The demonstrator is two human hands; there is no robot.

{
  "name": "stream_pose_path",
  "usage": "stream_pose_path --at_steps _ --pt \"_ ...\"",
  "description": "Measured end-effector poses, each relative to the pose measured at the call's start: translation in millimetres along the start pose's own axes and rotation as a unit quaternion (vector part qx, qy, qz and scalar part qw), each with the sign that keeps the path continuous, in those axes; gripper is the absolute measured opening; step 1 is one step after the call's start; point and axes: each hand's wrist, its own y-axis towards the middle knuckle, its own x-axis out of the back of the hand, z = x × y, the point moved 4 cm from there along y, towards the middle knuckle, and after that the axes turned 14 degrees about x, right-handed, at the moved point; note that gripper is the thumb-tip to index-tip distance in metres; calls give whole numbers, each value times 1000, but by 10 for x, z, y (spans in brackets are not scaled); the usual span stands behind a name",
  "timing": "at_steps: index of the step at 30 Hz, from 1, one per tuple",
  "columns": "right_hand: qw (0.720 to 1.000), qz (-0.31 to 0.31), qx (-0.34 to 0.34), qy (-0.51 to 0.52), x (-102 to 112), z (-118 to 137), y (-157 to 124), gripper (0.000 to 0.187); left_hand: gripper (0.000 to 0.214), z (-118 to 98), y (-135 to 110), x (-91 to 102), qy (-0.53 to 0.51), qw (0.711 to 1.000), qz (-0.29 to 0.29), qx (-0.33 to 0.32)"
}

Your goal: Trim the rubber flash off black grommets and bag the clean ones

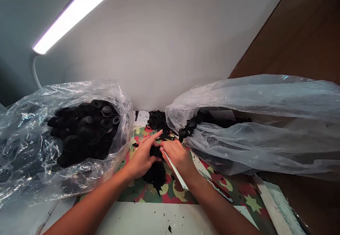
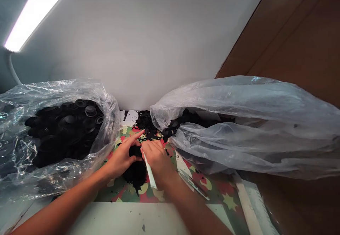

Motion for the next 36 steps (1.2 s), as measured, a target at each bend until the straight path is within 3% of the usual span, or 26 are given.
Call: stream_pose_path --at_steps 4,8,10,15,18,22,26,32,36 --pt "992 -16 -93 85 84 -67 2 23 83 -82 -51 16 23 998 -44 -33" --pt "937 -51 -275 210 171 -220 -67 17 45 -222 -183 124 146 969 -173 -101" --pt "912 -74 -323 241 184 -244 -91 20 33 -277 -234 120 205 952 -180 -136" --pt "882 -91 -368 279 123 -169 -96 23 45 -311 -252 18 306 927 -158 -147" --pt "876 -102 -376 286 119 -121 -82 22 31 -313 -244 -14 323 918 -176 -149" --pt "889 -95 -364 260 186 -92 -60 19 10 -290 -234 24 223 946 -186 -145" --pt "917 -62 -336 207 201 -53 -58 17 20 -243 -215 77 112 966 -163 -167" --pt "971 -46 -201 122 62 -14 -16 18 19 -235 -192 120 156 940 -167 -253" --pt "969 -32 -237 62 37 -282 -88 20 29 -257 -249 135 155 938 -155 -268"
